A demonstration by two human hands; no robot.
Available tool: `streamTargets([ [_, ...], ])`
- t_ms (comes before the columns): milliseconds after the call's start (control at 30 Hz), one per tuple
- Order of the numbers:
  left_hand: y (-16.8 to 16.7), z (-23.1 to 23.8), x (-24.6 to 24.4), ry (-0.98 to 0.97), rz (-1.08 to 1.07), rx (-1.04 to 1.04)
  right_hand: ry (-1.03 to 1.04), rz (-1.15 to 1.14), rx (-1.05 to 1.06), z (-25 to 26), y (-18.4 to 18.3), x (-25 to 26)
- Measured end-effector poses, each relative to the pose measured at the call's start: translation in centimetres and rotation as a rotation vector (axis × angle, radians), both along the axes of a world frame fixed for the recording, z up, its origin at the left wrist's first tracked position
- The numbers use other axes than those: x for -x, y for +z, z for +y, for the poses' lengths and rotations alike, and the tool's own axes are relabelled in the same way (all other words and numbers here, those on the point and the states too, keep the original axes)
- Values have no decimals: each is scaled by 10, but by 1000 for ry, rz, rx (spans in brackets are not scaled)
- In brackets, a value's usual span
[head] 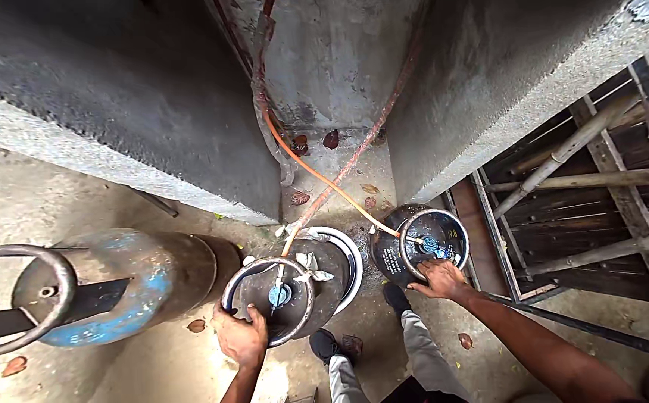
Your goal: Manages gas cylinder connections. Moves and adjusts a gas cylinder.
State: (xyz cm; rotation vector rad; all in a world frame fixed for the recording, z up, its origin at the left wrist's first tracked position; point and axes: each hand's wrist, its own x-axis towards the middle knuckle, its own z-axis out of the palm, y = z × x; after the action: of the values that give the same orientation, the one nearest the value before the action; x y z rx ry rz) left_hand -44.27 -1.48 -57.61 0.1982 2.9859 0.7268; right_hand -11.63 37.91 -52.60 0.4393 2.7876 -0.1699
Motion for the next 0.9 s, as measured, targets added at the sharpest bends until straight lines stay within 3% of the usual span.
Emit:
streamTargets([
  [533, -1, 10, 10, 36, 13, 14, 9, 65, -47, -1, -4, 0],
  [900, -2, 19, 23, -38, 22, 59, -43, -30, 20, 3, 5, 7],
])
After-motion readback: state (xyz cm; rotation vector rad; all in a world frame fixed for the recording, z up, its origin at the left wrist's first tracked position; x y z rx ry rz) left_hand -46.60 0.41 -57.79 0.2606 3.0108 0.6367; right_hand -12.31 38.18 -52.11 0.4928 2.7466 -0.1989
